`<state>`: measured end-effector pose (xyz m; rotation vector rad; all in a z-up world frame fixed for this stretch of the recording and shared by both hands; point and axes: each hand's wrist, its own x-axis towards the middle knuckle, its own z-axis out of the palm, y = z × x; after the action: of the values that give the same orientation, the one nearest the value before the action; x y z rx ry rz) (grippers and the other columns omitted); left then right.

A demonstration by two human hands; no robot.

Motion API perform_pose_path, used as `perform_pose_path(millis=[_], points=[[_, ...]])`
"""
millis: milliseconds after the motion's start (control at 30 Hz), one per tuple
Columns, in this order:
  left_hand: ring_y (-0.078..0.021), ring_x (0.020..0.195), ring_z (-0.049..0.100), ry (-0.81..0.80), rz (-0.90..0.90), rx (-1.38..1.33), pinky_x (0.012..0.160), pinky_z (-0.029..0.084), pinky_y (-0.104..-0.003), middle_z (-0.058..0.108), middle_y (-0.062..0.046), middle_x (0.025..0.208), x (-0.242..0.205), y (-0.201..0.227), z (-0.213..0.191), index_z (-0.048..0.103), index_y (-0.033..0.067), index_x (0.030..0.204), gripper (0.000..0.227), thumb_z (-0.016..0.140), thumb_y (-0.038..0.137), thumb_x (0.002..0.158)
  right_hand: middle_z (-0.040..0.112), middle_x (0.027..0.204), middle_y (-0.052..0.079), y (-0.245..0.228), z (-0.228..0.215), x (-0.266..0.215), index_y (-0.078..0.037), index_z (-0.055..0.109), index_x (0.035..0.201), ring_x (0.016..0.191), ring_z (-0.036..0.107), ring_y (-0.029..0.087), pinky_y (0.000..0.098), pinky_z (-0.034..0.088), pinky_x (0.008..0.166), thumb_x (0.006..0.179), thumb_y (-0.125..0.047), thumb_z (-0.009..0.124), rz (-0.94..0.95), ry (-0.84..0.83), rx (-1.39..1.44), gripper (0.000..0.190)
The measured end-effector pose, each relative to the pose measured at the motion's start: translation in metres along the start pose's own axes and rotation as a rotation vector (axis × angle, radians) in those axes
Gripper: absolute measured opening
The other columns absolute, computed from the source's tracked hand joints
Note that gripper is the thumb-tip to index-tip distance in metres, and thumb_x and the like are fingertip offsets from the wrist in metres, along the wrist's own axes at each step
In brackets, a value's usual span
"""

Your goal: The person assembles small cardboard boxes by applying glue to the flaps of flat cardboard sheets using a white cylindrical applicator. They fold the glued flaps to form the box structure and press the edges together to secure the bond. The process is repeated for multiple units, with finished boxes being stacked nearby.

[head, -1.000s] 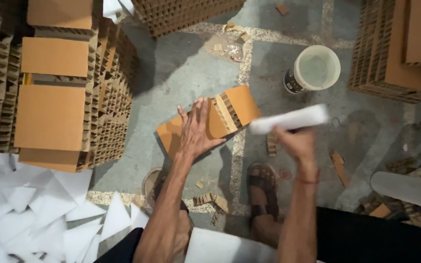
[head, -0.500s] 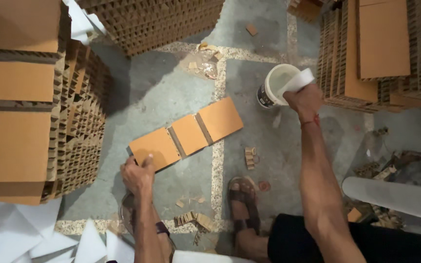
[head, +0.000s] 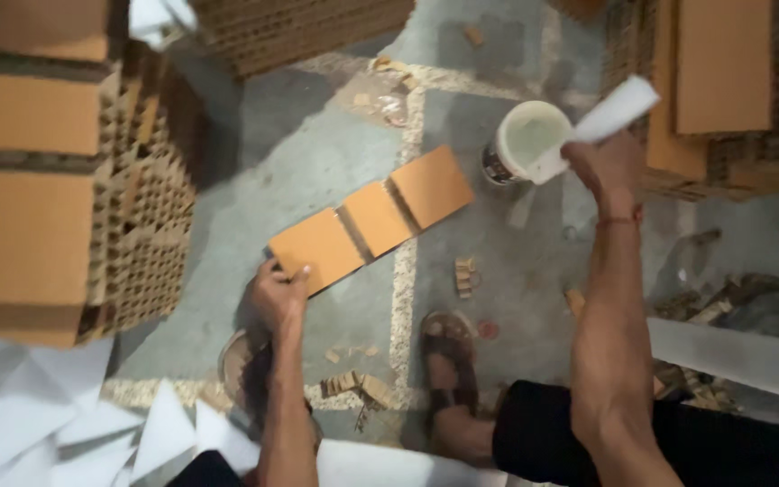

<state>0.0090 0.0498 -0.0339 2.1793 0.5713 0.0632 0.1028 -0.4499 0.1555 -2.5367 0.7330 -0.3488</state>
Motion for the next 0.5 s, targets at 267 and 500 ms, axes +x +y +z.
perform_pose_path(millis=[267,500], points=[[-0.0426,0.104,0.066,0.009,-0.102,0.034,0.087,0.053,-0.049,0.069,-0.022,0.115,-0.009,0.031,-0.004,0.06,0.0043,0.13,0.08,0.096,0.029,0.063,0.064,0.074,0.003,0.015,0.031,-0.09,-0.005,0.069,0.095,0.057,0.054,0.011,0.0263,0.039,0.048,0.087,-0.014,0.069,0.367,-0.399,0.52,0.012],[-0.0447,0.115,0.063,-0.003,-0.08,0.003,0.097,0.051,-0.049,0.066,-0.026,0.124,-0.008,0.04,-0.008,0.055,0.0058,0.141,0.088,0.094,0.027,0.064,0.07,0.083,0.007,-0.041,0.13,-0.19,0.001,0.069,0.1,0.064,0.063,0.012,0.0281,0.05,0.055,0.087,-0.014,0.083,0.137,-0.31,0.838,0.025]])
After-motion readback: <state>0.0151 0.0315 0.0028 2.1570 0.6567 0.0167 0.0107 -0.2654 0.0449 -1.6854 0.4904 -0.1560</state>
